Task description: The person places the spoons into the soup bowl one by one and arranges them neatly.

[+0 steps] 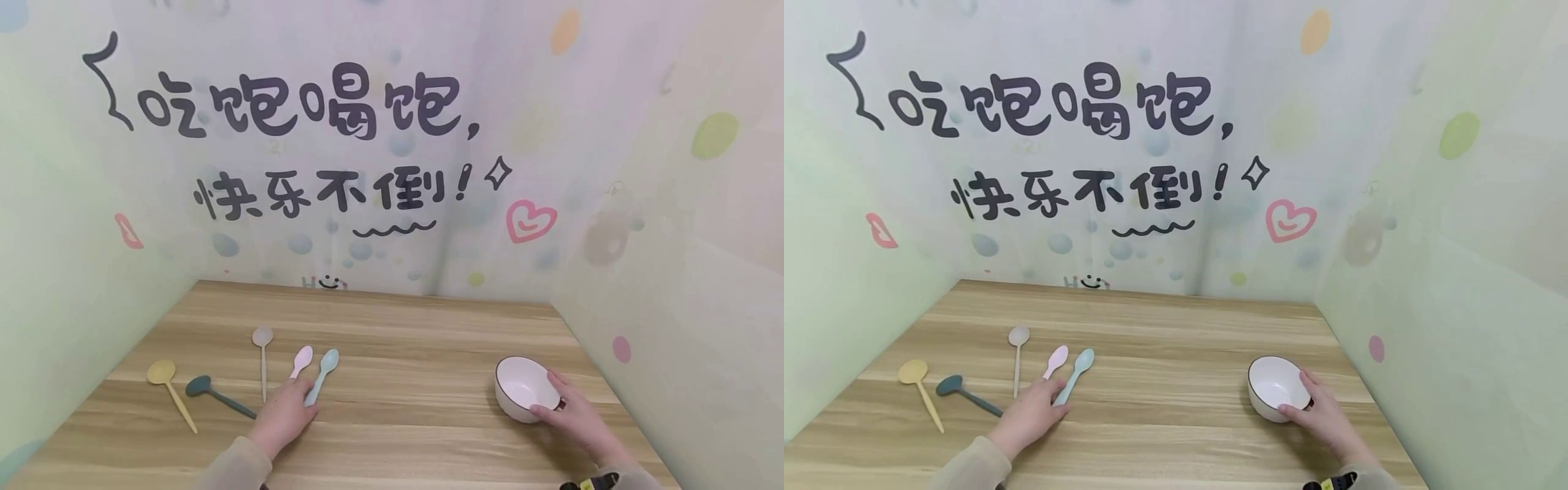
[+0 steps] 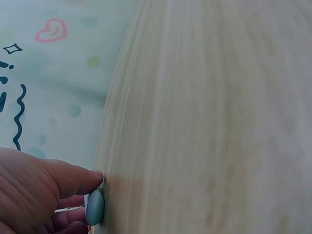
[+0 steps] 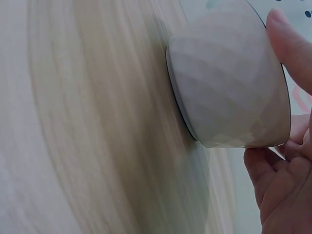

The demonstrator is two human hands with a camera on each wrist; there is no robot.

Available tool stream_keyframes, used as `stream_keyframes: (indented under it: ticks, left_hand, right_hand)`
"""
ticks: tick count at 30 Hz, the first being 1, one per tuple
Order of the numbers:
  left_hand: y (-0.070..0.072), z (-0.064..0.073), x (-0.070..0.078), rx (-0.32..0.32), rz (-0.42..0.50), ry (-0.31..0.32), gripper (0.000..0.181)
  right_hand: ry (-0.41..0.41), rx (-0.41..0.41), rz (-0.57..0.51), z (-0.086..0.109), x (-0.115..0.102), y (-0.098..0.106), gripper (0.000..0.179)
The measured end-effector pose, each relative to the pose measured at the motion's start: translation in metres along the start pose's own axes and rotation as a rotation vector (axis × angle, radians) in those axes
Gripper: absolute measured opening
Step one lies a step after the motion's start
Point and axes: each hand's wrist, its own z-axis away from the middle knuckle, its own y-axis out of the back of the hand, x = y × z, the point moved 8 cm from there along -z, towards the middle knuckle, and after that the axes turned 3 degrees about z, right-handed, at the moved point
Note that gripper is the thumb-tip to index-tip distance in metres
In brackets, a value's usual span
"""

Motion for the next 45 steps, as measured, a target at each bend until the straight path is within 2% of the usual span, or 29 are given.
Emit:
stream_keyframes:
  ticks: [8,12,20,25,41,45]
  left_hand:
    - [0.000,0.001,-0.001,0.001,-0.009,0.009,0.037]
    - [0.000,0.001,-0.002,-0.008,-0.005,0.018,0.038]
    - [-0.001,0.000,-0.001,-0.026,0.012,0.024,0.038]
    - [0.000,0.000,-0.002,-0.023,0.002,0.026,0.037]
    - [0.000,0.000,-0.002,-0.042,0.009,0.045,0.036]
    - [0.000,0.000,-0.002,-0.048,0.017,0.049,0.037]
  right_hand:
    - [0.044,-0.021,0.000,-0.004,-0.013,-0.013,0.091]
    - [0.070,-0.035,-0.033,-0.007,-0.023,-0.021,0.092]
    - [0.101,-0.075,-0.080,-0.016,-0.038,-0.042,0.094]
    - [0.132,-0.087,-0.074,-0.023,-0.051,-0.055,0.094]
    - [0.176,-0.178,-0.097,-0.036,-0.092,-0.093,0.098]
    - [0.180,-0.204,-0.130,-0.039,-0.101,-0.102,0.098]
